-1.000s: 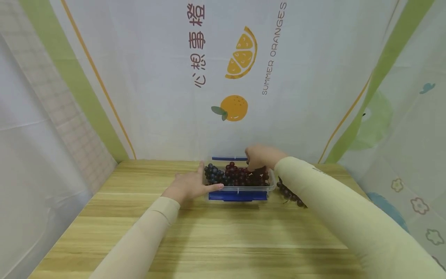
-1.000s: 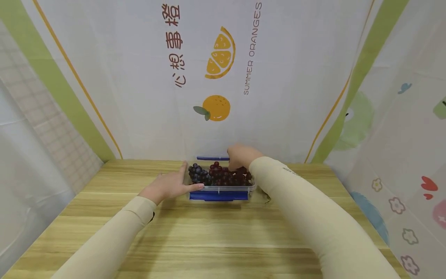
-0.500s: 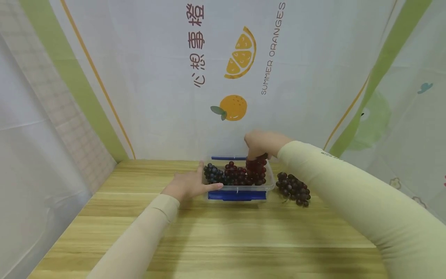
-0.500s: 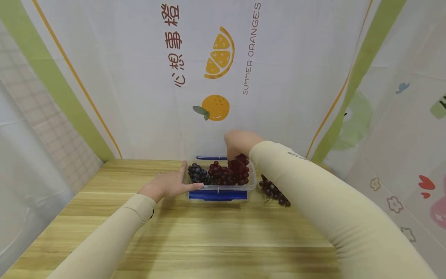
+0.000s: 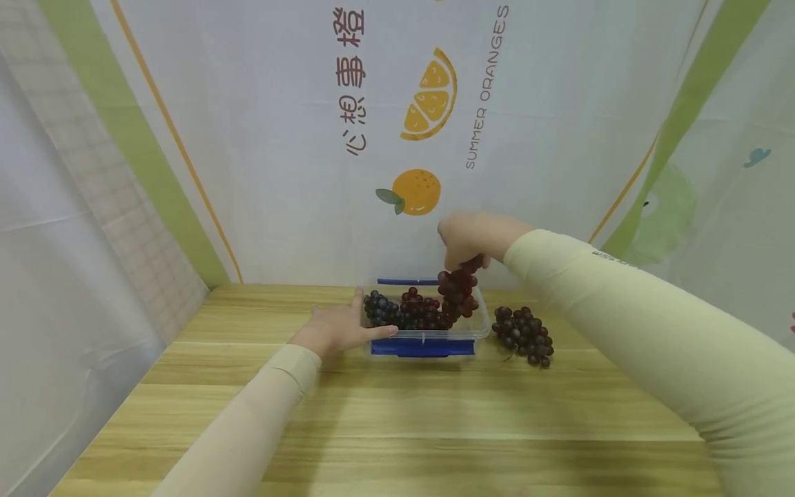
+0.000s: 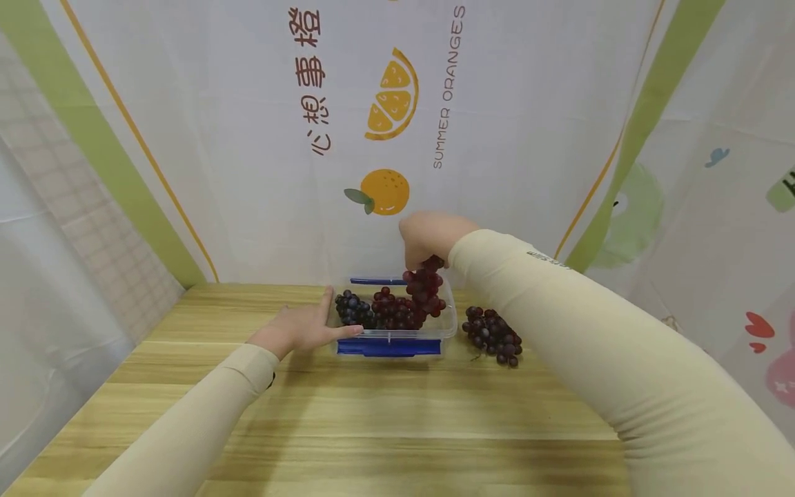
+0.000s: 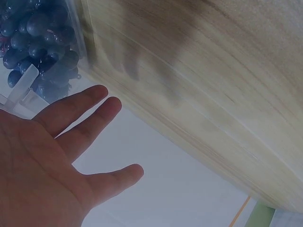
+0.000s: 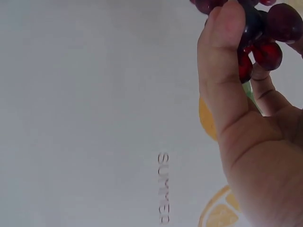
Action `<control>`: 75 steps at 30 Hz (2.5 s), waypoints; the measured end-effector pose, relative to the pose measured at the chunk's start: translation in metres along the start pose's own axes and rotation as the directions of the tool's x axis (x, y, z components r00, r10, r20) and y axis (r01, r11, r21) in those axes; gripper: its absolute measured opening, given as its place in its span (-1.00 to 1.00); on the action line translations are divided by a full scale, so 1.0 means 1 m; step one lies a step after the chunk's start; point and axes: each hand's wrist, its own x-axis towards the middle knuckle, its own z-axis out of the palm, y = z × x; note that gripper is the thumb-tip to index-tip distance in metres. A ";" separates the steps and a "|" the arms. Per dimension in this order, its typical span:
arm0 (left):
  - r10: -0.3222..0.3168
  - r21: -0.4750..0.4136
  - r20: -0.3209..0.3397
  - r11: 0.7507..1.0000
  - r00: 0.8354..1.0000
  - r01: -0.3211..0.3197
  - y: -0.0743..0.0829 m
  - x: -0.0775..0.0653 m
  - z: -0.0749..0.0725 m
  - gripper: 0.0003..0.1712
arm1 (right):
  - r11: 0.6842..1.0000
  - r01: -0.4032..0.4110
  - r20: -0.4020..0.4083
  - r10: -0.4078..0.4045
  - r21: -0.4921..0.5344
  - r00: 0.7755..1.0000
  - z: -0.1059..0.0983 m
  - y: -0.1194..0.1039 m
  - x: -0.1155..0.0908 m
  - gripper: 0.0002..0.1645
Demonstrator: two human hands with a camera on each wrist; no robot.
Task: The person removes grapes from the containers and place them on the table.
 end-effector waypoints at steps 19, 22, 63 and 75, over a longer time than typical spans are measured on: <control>0.003 0.006 0.008 1.000 1.000 -0.003 0.002 -0.003 -0.003 0.66 | 0.998 -0.055 0.035 0.055 0.021 0.998 -0.050 0.038 -0.052 -0.94; 0.002 0.007 0.016 1.000 1.000 -0.002 0.002 -0.003 -0.003 0.67 | 0.996 -0.070 0.051 0.067 0.051 0.996 -0.054 0.050 -0.059 -0.90; 0.003 -0.014 0.008 1.000 1.000 -0.003 0.004 -0.005 -0.003 0.63 | 0.952 -0.180 0.249 0.116 0.249 0.961 -0.013 0.209 -0.102 -0.91; 0.003 -0.016 0.016 1.000 1.000 -0.003 0.003 -0.004 -0.005 0.62 | 0.947 -0.185 0.194 0.136 0.263 0.972 0.017 0.239 -0.101 -0.88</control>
